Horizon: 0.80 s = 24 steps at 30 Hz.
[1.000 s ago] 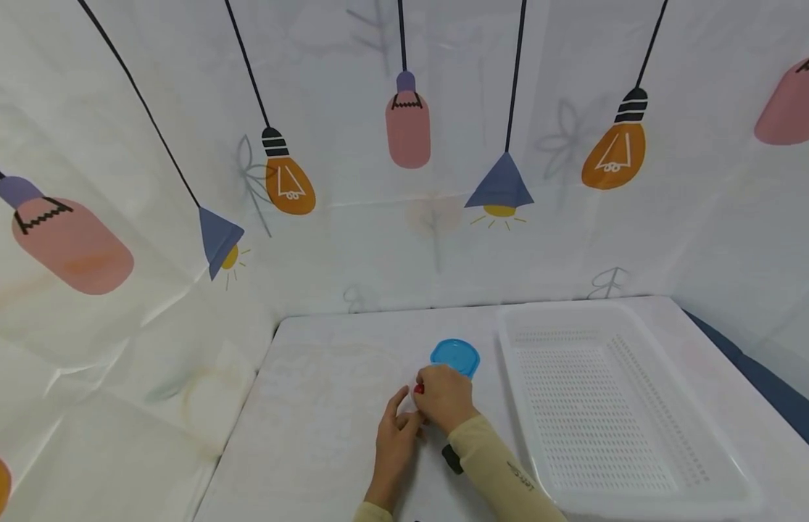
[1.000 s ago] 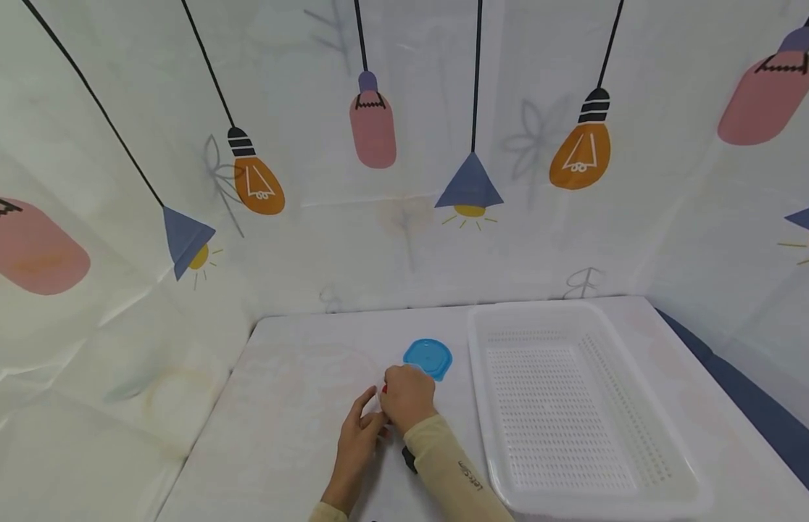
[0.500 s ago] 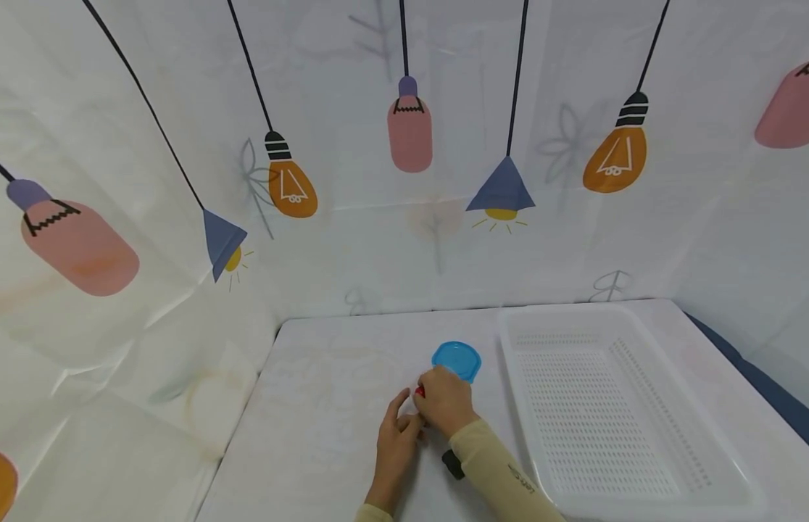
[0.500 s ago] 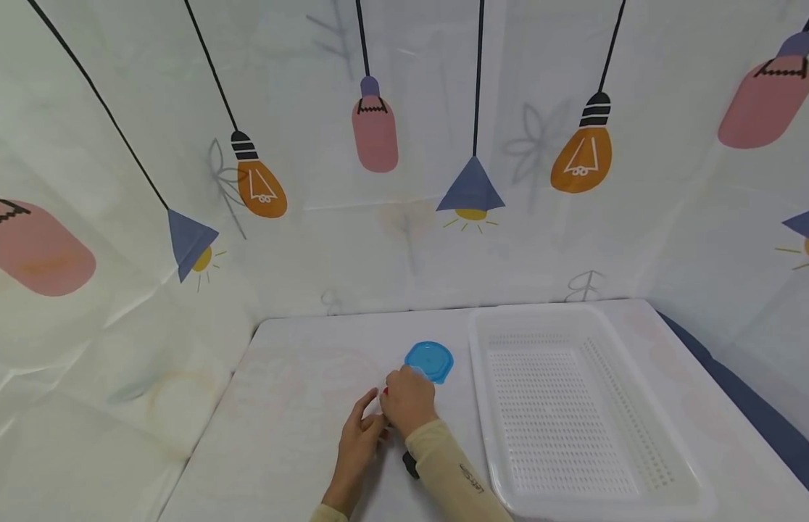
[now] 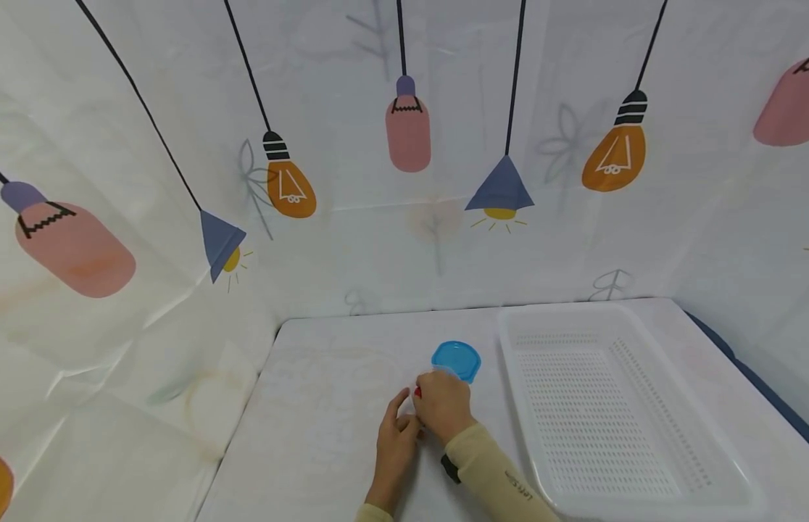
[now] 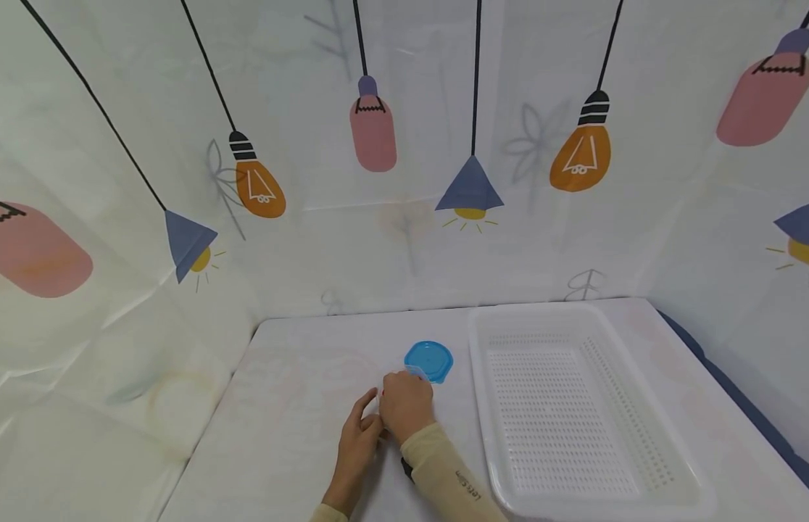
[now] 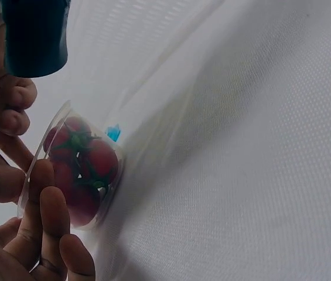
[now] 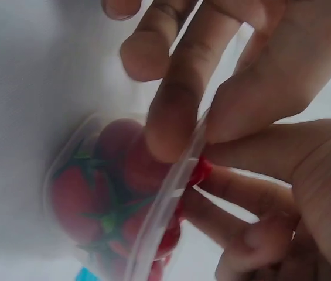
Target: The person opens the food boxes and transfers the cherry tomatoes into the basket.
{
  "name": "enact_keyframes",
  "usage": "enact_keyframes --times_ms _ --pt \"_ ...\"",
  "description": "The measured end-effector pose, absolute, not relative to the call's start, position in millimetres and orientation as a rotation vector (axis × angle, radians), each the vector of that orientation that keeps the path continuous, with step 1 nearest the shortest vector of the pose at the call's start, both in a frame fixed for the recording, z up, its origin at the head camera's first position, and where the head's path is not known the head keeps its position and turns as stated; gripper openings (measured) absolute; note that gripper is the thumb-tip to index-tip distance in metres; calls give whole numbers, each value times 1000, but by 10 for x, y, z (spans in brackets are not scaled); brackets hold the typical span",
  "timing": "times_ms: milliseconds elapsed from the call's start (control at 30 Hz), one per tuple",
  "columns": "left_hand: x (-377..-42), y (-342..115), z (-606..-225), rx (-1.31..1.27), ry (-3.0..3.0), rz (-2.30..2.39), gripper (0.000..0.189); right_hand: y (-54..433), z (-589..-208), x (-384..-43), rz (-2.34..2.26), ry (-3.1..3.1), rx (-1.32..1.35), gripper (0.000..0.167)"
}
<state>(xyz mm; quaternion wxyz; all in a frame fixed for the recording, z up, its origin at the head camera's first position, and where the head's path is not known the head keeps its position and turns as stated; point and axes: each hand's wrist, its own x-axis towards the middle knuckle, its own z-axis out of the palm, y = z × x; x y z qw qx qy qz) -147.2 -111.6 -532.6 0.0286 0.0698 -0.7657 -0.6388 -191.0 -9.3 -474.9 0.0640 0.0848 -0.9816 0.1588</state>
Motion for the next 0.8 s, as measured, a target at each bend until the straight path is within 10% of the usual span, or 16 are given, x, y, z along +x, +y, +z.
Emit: enact_keyframes --times_ms 800 --pt "-1472 -1138 -5328 189 -2369 -1986 58 -63 -4757 -1934 567 -2962 284 19"
